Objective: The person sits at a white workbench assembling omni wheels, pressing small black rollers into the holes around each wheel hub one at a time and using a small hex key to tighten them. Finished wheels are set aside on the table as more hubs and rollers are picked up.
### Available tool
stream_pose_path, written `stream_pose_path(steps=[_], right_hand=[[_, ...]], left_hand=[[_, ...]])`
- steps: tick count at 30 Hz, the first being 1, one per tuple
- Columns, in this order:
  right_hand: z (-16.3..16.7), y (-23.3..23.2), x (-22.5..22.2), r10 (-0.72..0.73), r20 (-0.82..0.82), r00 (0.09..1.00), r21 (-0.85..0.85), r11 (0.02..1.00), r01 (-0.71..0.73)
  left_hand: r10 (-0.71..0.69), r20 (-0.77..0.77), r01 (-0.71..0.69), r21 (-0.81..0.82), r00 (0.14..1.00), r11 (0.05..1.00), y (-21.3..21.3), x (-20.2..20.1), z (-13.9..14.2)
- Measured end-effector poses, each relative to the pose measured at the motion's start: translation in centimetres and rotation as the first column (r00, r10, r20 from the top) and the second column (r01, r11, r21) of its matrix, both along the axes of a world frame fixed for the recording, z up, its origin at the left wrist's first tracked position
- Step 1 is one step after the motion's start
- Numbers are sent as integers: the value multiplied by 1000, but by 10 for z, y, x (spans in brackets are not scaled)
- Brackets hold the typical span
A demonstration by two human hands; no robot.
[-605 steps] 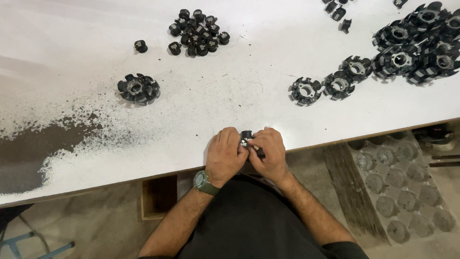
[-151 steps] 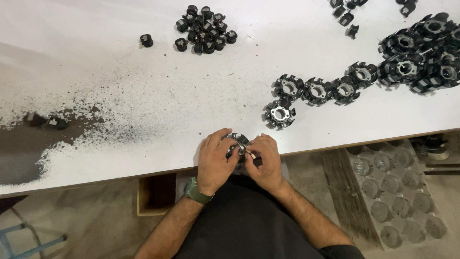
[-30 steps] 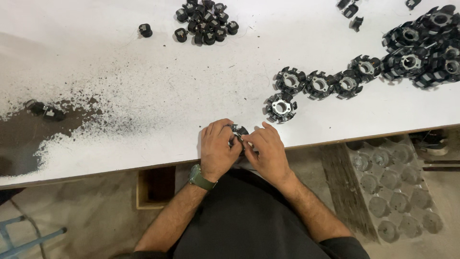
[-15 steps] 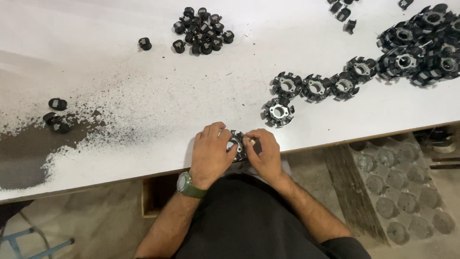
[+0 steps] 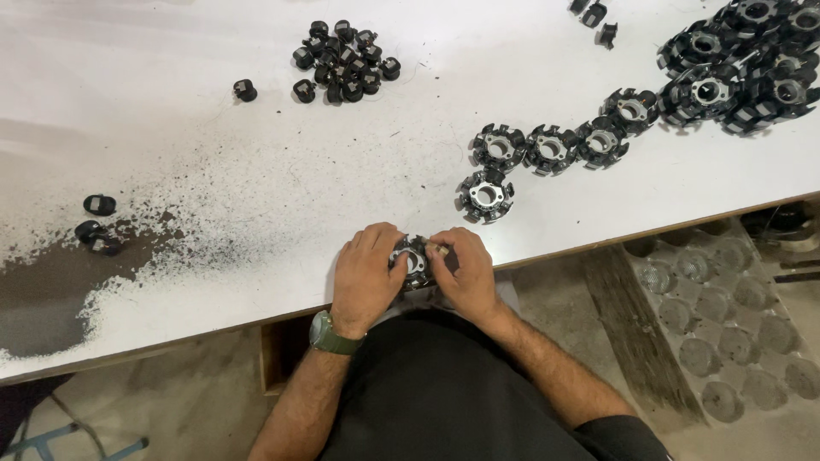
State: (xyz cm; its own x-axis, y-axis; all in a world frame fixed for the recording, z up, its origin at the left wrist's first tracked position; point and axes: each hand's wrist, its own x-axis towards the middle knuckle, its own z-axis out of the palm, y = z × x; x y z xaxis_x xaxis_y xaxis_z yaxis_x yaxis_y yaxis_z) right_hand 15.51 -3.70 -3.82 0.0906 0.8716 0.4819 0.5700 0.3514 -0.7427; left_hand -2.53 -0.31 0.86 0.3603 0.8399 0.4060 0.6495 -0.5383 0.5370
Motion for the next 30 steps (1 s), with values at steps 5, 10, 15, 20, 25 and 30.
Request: stream_pose_path(steps=[5,10,15,20,25,30], right_hand=[[-1,-1,0,-15,14,1000,39,999,15],[0,-1,1,3,-3,1000,1,1000,-3],[1,-1,1,-3,-18,1000,4,1000,3],[-3,-1,0,-26,-6,1000,0,1000,26],[-10,-2,2,-16,-54,998,26,999,18],[-12,-4,9,91,-28,995,183,979,-85]], left_hand=[[-8,56,7,4,998,1000,3,-2,2],[-74,63,77,-39,995,996,10,3,4],[-76,23,77,-47,997,996,10,-5,7],[-123,-72,125,17,990,992,5,-6,10],[-32,52,39,-142,998,989,0,2,9],[9,95,5,-145,995,989,-2,2,5]])
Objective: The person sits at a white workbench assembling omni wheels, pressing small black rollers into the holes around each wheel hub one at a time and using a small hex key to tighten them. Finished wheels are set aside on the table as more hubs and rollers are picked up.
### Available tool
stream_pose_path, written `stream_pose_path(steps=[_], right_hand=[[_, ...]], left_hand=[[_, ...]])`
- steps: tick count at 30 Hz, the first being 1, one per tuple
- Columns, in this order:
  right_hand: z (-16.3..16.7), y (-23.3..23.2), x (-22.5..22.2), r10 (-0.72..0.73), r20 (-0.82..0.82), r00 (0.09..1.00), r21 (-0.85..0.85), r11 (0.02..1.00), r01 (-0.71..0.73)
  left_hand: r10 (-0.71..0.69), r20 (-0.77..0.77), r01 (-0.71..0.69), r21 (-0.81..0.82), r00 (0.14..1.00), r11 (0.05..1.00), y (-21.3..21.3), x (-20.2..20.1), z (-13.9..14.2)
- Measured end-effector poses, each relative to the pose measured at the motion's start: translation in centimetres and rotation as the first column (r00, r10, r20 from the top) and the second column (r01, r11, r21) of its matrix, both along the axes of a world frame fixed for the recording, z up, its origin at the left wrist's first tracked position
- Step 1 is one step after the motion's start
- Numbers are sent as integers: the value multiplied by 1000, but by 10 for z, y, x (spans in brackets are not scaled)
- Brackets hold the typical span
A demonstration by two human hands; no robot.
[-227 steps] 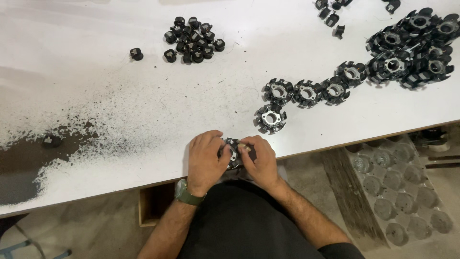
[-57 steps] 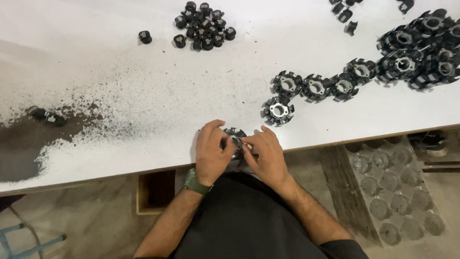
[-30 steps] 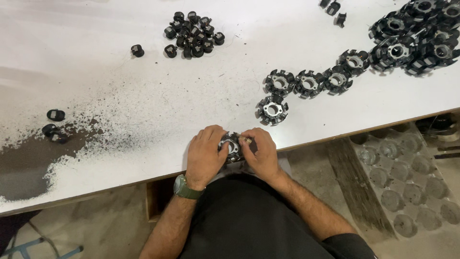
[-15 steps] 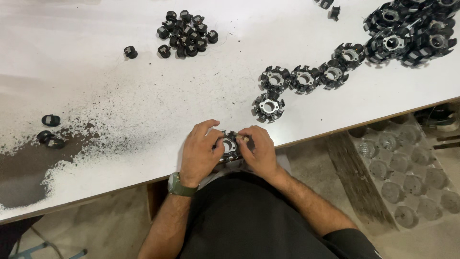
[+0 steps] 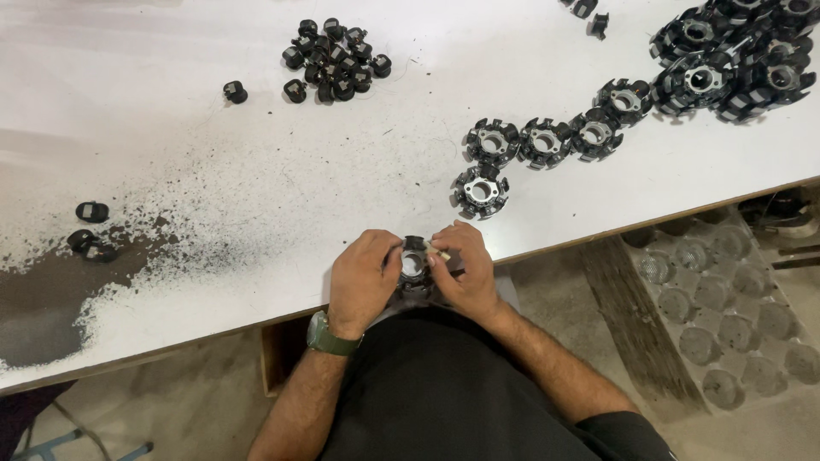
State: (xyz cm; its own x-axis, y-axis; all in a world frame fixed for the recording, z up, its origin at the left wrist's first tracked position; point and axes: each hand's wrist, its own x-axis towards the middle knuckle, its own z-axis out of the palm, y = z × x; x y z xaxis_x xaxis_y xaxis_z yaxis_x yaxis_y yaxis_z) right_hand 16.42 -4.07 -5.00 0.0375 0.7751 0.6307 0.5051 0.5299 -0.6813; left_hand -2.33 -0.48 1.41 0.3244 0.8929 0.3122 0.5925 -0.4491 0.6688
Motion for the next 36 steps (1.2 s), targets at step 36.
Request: stream_pose_path(steps=[36], right_hand=[[6,4,-7,74,259,963,74,993,-96]], left_hand=[[92,24,-95,309,995,946,-15,4,-47]])
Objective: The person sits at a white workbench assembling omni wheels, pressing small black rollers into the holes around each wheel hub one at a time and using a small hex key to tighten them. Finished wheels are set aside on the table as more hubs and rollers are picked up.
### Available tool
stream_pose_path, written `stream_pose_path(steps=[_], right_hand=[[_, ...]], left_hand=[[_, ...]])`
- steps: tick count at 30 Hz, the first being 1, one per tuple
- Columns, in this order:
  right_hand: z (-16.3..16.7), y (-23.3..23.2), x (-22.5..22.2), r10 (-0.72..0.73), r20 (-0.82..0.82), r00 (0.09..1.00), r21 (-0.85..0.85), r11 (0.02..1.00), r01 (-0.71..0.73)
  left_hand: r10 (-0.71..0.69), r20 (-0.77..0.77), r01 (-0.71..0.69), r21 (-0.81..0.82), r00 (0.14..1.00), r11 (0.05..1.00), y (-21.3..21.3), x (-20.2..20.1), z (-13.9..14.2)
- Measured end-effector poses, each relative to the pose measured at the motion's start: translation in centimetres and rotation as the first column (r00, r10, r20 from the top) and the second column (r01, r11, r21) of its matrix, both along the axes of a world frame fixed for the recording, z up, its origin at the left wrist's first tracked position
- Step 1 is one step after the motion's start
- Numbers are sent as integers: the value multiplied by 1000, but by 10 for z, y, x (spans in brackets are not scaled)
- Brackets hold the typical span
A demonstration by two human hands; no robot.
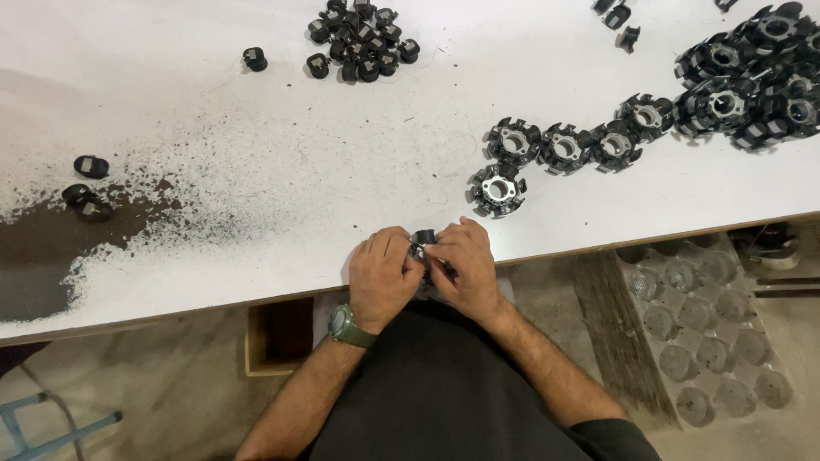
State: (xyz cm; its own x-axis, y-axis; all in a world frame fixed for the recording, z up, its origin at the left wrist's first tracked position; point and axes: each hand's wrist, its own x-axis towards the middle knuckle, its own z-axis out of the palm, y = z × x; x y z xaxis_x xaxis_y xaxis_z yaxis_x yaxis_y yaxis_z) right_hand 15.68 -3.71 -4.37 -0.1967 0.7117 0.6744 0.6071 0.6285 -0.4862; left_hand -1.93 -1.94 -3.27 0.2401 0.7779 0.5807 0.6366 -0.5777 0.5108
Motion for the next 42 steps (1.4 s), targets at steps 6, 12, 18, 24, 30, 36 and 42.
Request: stream_pose_path(steps=[6,12,18,24,30,36,42], right_hand=[[0,-6,11,-29,-268,963,-78,997,8],[5,-19,68,-321,-284,903,-53,946,320],[8,-13,113,-497,5,867,-299,827,476],[26,6,126,-518,-24,855,-119,851,512],[64,68,163,-598,289,747,-20,777,629],[50,72,151,-555,336,761,-171,759,628],[55,61,177,-702,147,697,106,711,695]], left_hand=[[34,83,-30,-51,996,998,-5,-5,14],[-163,-108,164,0,981,987,-10,6,38],[-208,-171,155,-280,963,947,14,29,48],[-312,-3,312,-15,950,950,49,82,60],[-290,-206,260,-163,934,952,87,139,63],[-310,-229,202,-399,923,895,76,118,51],[-326,-147,250,-382,934,890,80,115,55]])
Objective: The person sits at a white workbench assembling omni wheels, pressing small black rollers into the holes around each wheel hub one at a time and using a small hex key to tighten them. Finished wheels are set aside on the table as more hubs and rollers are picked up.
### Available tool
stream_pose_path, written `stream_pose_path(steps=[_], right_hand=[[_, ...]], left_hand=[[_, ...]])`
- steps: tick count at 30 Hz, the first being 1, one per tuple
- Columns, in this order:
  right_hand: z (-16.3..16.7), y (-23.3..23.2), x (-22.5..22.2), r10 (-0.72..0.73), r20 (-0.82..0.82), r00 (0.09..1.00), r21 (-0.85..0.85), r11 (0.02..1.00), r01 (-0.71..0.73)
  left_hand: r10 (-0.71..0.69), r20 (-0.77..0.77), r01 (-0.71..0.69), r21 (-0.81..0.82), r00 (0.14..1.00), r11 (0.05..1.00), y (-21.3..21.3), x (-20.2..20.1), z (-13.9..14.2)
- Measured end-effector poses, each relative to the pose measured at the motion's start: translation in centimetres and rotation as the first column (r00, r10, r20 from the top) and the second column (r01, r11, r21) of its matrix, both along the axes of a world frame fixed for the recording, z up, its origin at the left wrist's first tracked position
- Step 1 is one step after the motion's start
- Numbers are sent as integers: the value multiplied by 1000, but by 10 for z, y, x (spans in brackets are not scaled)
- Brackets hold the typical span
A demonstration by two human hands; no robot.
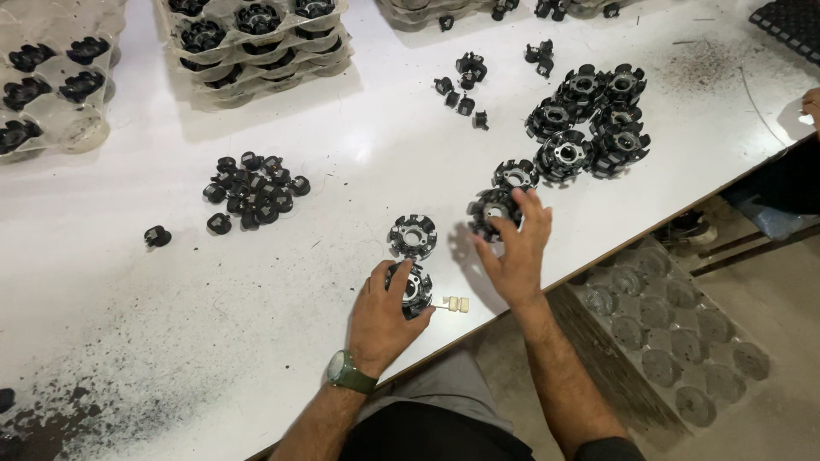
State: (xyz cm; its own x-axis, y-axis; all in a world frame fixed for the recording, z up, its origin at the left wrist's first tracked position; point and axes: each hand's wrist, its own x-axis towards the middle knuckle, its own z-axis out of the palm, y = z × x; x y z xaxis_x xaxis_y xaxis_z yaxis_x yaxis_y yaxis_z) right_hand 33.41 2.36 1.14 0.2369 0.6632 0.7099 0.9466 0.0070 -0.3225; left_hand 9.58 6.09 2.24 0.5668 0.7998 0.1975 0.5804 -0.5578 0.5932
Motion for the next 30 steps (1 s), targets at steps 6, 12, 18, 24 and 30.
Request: stream_pose_path(steps=[6,12,18,24,30], right_hand=[[20,11,24,-100,2,995,-133,986,99],[18,11,2,-176,-144,974,-252,958,136],[23,10,1,-115,-200,973,-171,982,80],[50,36,19,-105,-108,989,29,994,109],[67,66,26,-318,181,931,-241,903,355]], left_hand=[[-11,180,-2,72,984,997,21,11,17],[21,167,-46,145,986,988,66,49,8],[2,130,-33,236,992,971,65,53,-20],[19,34,-25,160,999,987,67,50,-20],[-1,49,-7,156,999,988,65,45,-19]])
